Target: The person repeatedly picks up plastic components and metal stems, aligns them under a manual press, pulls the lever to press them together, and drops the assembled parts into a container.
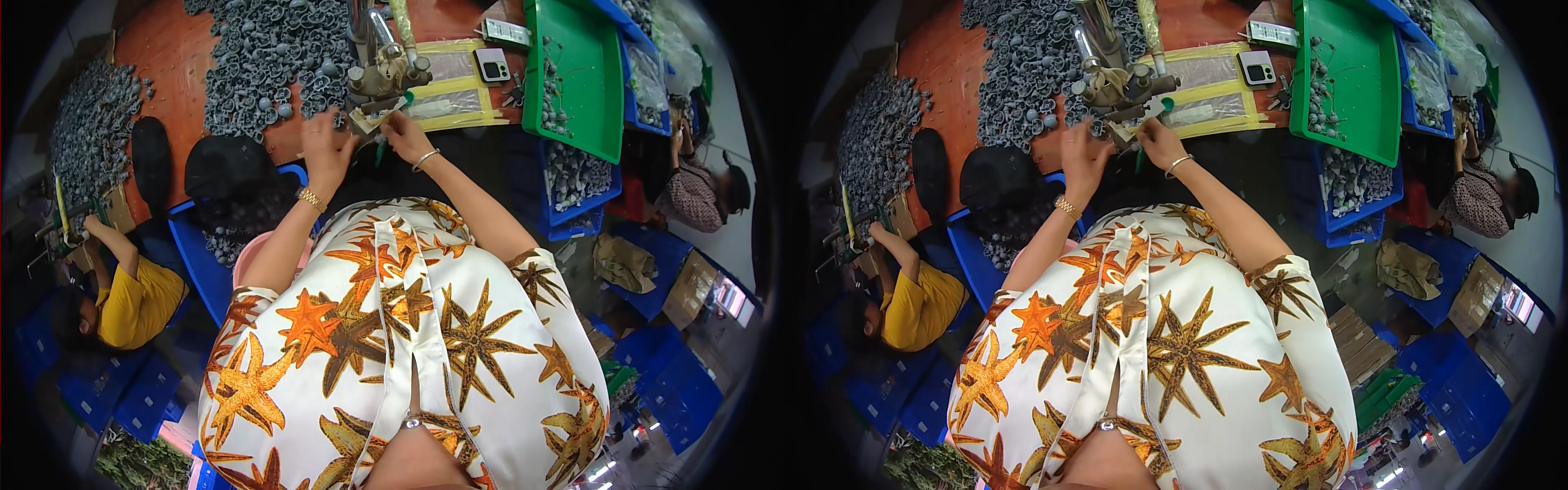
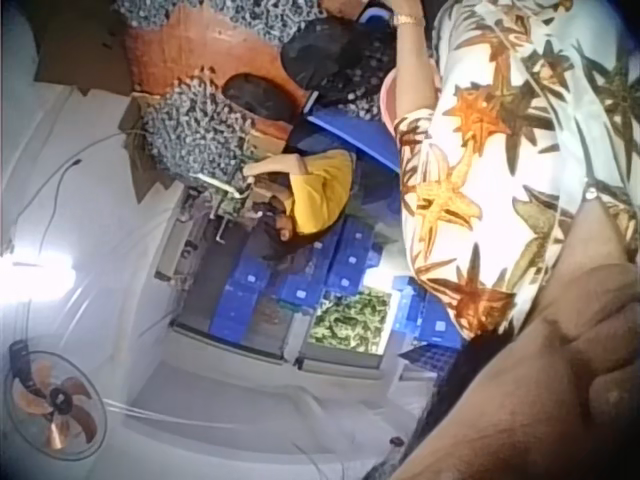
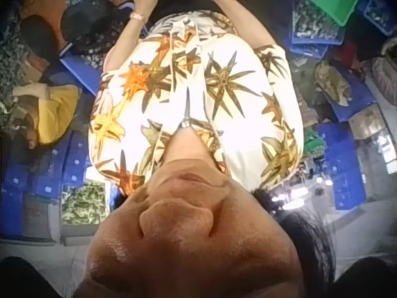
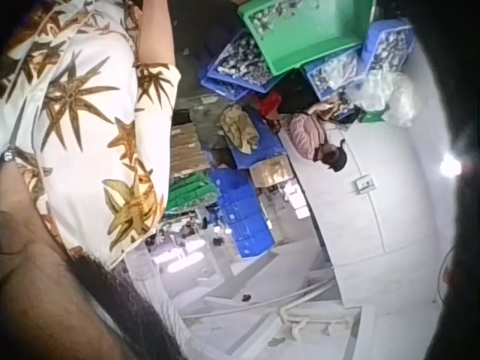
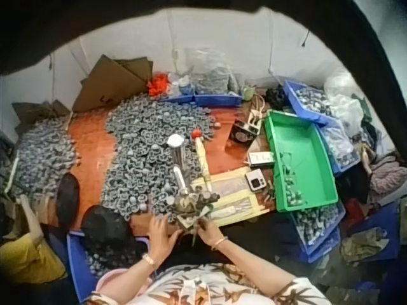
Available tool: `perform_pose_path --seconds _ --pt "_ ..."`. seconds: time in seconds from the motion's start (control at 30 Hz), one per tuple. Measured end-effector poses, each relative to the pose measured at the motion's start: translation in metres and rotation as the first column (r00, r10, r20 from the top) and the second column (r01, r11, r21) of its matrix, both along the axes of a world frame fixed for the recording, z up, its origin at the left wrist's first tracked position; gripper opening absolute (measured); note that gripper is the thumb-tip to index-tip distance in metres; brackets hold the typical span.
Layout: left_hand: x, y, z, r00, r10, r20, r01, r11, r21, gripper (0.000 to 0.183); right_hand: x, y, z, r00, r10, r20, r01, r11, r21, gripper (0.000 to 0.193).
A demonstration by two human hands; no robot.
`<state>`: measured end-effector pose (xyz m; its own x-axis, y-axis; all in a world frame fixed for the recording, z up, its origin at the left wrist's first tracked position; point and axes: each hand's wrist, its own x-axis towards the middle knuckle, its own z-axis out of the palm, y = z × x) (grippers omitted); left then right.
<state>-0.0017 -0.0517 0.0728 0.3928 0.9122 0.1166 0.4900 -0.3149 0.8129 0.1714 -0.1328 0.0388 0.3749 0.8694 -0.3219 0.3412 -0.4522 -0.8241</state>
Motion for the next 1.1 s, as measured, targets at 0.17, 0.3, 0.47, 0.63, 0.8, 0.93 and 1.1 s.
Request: perform_pose_path --seconds 0.17,0.3,0.47,0.63,0.8,0.93,1.1 --pt "0.017 -0.005 -0.015 0.945 -0.312 0.094 0.324 0.934 -0.152 0.026 -0.007 0.009 -0.002 0.769 -0.038 -0.638 0.069 0.997 0.023 0.015" --pt "0.024 0.005 -0.026 0.983 -0.182 -0.010 0.180 0.979 -0.097 0.017 -0.010 0.018 -0.001 0.682 -0.320 -0.657 0.294 0.943 -0.155 0.012" --pt "0.035 0.012 -0.030 0.974 -0.182 -0.138 0.189 0.981 0.034 0.014 -0.016 0.024 -0.009 0.796 -0.378 -0.472 0.343 0.925 -0.163 0.016" --pt "0.033 0.012 -0.026 0.956 -0.188 -0.224 0.226 0.961 0.160 0.013 0.010 0.023 -0.012 0.956 -0.169 0.238 0.185 0.982 -0.045 0.018" --pt "0.040 0.006 -0.030 0.963 -0.154 -0.219 0.203 0.954 0.219 0.009 0.115 0.066 0.018 0.813 0.250 0.526 -0.401 0.895 0.195 0.024" --pt "0.044 0.004 -0.034 0.970 -0.088 -0.227 0.128 0.977 0.169 0.010 0.107 0.132 0.118 0.530 -0.044 -0.847 0.316 0.937 0.149 0.031" --pt "0.037 0.005 -0.039 0.969 -0.078 -0.233 0.113 0.984 0.140 0.010 0.083 0.059 0.176 0.943 0.178 -0.280 0.003 0.839 0.544 0.041"
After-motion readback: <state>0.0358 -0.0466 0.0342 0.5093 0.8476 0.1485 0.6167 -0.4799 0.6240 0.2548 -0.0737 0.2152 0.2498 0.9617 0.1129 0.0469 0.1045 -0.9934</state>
